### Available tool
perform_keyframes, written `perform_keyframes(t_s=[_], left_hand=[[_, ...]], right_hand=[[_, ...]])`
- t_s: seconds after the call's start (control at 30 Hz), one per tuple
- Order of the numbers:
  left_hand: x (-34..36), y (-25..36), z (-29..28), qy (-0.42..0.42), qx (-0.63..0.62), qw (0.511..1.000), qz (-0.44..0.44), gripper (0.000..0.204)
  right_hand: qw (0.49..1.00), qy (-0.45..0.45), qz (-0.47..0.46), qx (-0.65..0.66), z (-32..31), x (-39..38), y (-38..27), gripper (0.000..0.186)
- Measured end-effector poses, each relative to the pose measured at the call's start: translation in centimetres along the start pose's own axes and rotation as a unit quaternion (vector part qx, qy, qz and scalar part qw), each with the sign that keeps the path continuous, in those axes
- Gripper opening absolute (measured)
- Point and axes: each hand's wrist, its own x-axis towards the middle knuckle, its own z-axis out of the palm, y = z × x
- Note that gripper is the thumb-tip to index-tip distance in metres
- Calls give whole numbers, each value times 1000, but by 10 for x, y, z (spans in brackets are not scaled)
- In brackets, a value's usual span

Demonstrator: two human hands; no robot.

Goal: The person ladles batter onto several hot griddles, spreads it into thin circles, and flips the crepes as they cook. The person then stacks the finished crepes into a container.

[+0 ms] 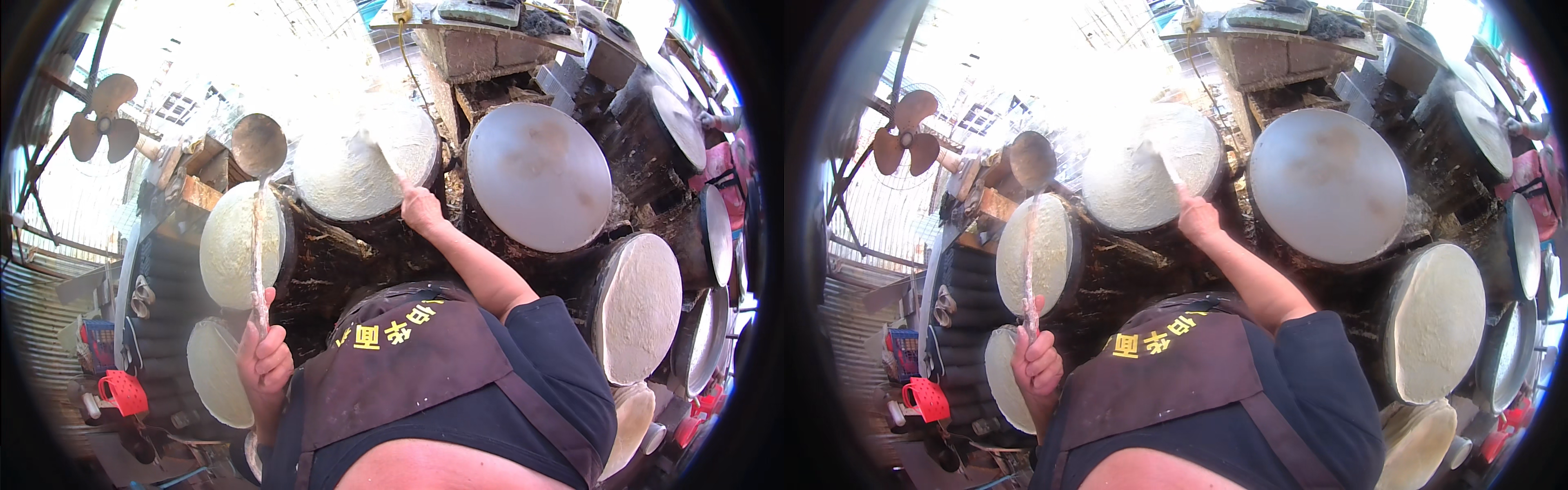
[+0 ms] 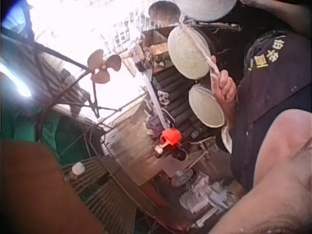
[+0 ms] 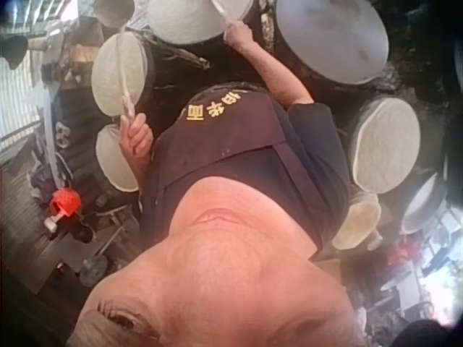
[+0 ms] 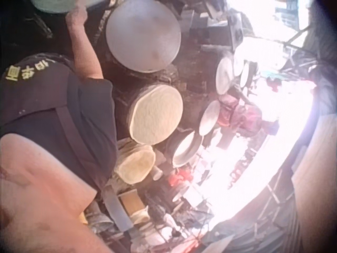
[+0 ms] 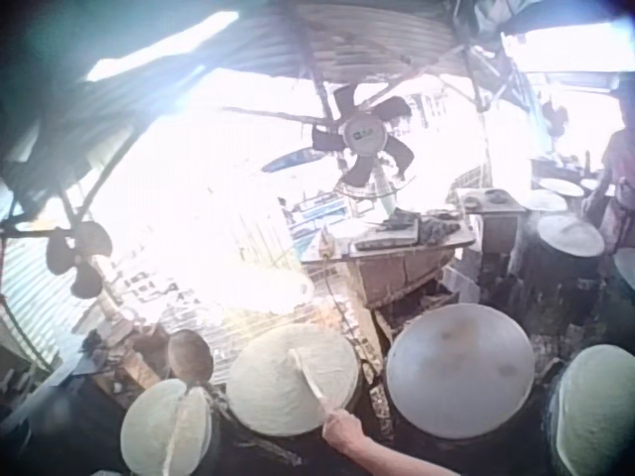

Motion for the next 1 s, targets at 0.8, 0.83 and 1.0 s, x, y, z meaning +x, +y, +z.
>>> perform_keyframes(t_s=[0.8, 0.83, 1.0], left_hand=[[34, -8, -21, 53, 27, 997, -48, 49], [42, -5, -28, 59, 27, 996, -54, 48], [81, 13, -59, 98, 78, 991, -55, 40]], right_hand=[[978, -83, -189, -32, -43, 87, 32, 55], [975, -115, -187, -41, -49, 78, 30, 56], [951, -173, -234, -100, -101, 20, 48, 56]])
